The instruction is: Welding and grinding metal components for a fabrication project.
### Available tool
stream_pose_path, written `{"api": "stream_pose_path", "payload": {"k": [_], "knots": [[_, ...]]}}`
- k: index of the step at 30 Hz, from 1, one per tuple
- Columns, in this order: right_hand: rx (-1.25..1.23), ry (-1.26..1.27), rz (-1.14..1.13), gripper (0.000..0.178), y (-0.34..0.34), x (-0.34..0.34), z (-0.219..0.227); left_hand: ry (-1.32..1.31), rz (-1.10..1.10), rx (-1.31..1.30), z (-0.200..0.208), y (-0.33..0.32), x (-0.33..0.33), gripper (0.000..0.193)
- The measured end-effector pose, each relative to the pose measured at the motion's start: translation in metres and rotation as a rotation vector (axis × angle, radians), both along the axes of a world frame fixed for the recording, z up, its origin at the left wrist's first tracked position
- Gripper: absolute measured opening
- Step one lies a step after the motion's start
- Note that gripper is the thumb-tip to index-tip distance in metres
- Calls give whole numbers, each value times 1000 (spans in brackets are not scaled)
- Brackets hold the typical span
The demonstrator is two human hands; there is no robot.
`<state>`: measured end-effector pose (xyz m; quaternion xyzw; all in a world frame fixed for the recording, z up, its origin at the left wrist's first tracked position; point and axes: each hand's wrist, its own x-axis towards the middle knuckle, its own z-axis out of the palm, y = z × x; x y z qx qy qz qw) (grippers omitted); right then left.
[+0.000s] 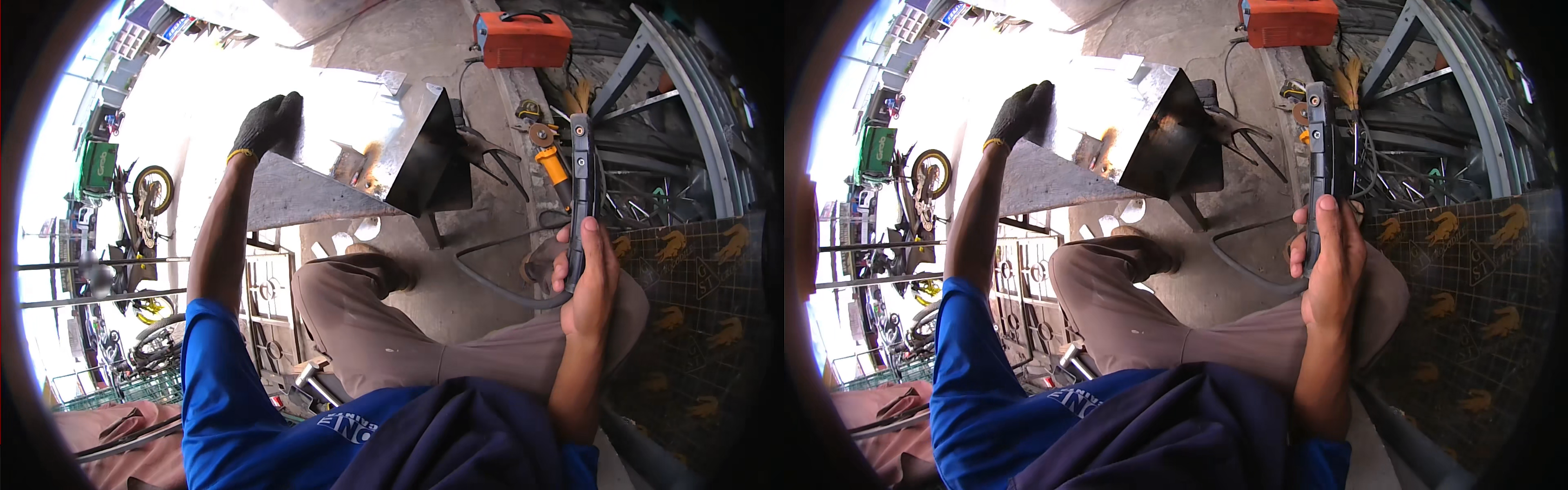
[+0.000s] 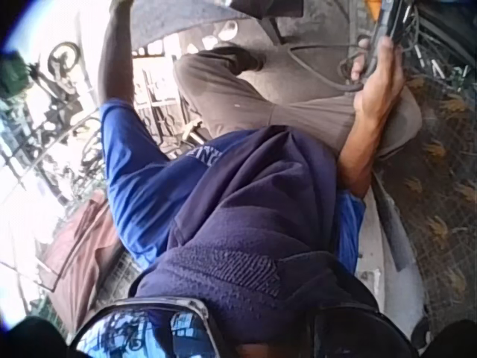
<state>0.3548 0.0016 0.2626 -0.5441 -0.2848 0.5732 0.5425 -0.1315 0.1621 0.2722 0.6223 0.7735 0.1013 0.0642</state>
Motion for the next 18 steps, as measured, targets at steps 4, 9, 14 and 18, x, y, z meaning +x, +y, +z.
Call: {"api": "stream_pose_path", "payload": {"k": [4,9,14,18], "knots": [[-19,-12,4,33,1,-2,3,29,31,32,-5,4,31,55],[-14,-22,-9,33,1,-4,3,-153,200,68,-4,7,30,62],[-11,-37,-7,34,2,-6,4,-247,131,66,-6,19,25,62],[-31,-40,-24,34,1,-7,4,-348,-58,80,-6,42,43,60]]}}
